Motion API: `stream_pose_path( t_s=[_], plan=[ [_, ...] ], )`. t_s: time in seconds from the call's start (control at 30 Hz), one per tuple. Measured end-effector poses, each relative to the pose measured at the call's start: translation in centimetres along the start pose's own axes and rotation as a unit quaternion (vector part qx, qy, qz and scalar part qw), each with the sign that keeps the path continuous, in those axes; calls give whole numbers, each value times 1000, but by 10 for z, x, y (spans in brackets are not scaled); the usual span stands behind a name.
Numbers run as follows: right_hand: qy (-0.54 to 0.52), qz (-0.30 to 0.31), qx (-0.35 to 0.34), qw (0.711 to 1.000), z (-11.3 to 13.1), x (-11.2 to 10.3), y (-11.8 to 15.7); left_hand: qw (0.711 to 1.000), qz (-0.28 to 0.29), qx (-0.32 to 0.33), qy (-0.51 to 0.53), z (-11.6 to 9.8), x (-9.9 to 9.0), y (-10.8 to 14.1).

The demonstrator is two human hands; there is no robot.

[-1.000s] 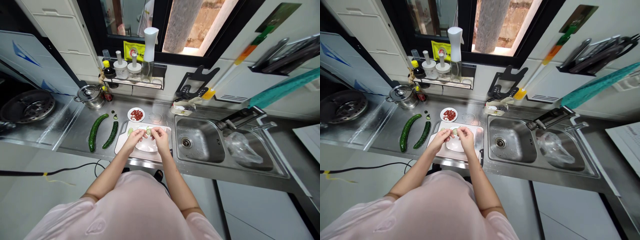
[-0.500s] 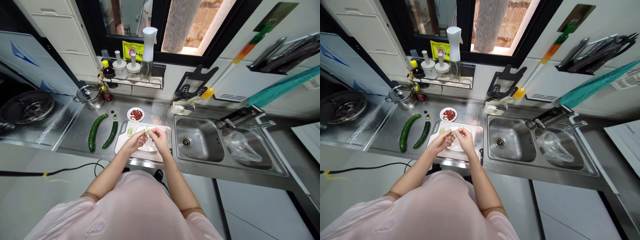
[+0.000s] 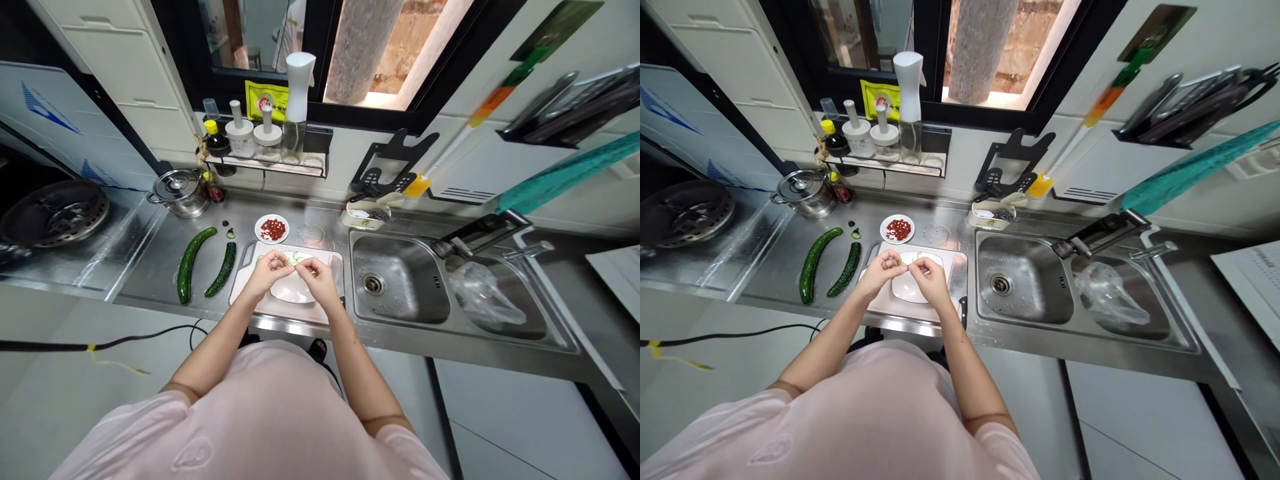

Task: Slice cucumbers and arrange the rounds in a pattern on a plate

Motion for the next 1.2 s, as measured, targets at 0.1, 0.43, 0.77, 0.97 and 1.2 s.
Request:
stream_pose_path(
  t_s=[0.1,0.43,0.77,0.97,1.2],
  plan=[
    [4,-3,5,1000,-1,0,0,999,-12,29,-20,-6,-2,0],
    [-9,0,15,1000,-5,2,0,995,-57,58,-63,-18,-3,7],
    [-26,8,34,999,-13,2,0,991,-75,71,-90,-22,1,10],
    [-44,28,53,997,-26,-1,-3,994,-76,67,-46,-8,6,0],
    [7,31,33,999,-33,-13,-14,994,-86,51,-51,9,10,-12]
  ],
)
Point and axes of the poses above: each hand's wrist, its own y-axis away from the middle knuckle, its own x-axis out of the palm, z = x × y, the point moved 10 cm from there along -y, towards the middle knuckle, and after that the axes turned 8 degrees about -y, right-handed, at the moved point
